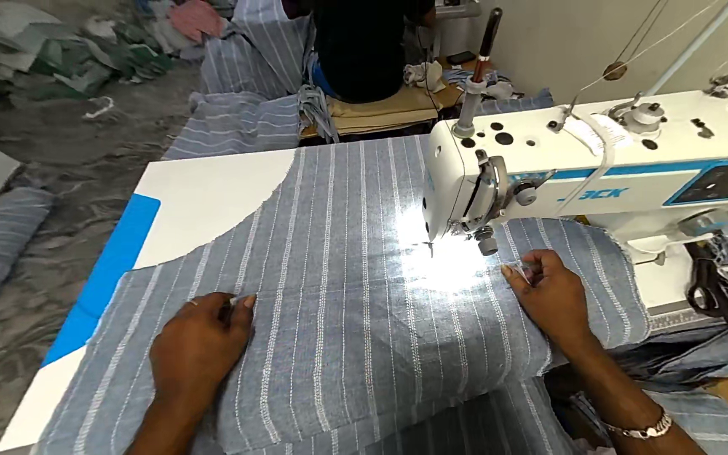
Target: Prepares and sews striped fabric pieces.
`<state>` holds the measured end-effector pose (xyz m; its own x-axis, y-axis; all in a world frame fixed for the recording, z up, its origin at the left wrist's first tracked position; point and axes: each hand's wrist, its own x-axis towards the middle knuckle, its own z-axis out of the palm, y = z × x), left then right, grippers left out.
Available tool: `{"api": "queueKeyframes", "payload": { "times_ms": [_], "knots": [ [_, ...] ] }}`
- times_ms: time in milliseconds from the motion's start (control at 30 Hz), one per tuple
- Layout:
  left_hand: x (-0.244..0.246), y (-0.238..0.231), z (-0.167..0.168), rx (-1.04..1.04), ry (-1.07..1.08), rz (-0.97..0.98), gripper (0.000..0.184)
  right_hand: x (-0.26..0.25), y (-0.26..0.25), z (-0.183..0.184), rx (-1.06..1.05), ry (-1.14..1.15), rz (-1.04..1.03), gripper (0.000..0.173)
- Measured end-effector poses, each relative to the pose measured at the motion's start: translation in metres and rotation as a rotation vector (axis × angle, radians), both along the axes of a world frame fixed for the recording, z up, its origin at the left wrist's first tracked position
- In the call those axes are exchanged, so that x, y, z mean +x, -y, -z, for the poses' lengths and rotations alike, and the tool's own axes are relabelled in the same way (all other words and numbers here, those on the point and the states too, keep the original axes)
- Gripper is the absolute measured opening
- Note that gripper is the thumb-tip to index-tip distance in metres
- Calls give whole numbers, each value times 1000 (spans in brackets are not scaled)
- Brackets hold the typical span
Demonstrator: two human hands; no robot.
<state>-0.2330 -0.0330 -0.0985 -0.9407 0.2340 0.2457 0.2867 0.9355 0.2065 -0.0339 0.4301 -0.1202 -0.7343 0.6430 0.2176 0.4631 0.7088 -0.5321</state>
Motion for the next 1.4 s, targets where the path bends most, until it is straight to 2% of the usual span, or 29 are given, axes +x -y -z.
{"api": "queueKeyframes", "payload": {
  "times_ms": [33,133,167,267,333,400,433,500,567,667,767,900,1033,1200,1300,1400],
  "knots": [
    [-2,4,2,-2,3,6,53,1,-1,1,-1,-17,-7,39],
    [-13,26,13,-31,94,-56,94,-1,2,5,50,-40,-59,31],
    [-18,37,16,-40,115,-80,99,-5,8,6,61,-38,-76,28],
    [-38,80,16,-44,137,-121,100,-28,47,-3,22,36,-127,24],
    [-50,106,13,-41,132,-131,101,-41,71,-18,2,124,-178,29],
    [-56,120,8,-50,137,-118,101,-38,77,-38,-17,202,-174,38],
    [-58,117,3,-36,117,-88,94,-35,72,-46,-9,207,-162,37],
    [-54,77,-15,41,54,33,61,-32,58,-54,-6,159,-149,29],
    [-35,-9,-35,125,57,166,37,-29,58,-56,-10,102,-181,20],
    [7,-154,-45,179,141,450,26,-37,73,-45,-67,82,-264,18],
    [32,-245,-23,15,212,648,30,-44,76,-24,-72,78,-249,15],
    [28,-259,10,20,80,726,37,-43,75,-20,-22,110,-238,17],
    [22,-254,8,57,157,778,30,-47,80,-31,-23,237,-248,21],
    [22,-249,1,-10,124,709,42,-46,78,-34,-46,216,-252,20],
    [22,-248,8,153,133,844,32,-43,77,-31,-32,190,-260,22],
    [20,-247,10,261,200,881,28,-45,80,-34,-17,209,-308,27]
  ]
}}
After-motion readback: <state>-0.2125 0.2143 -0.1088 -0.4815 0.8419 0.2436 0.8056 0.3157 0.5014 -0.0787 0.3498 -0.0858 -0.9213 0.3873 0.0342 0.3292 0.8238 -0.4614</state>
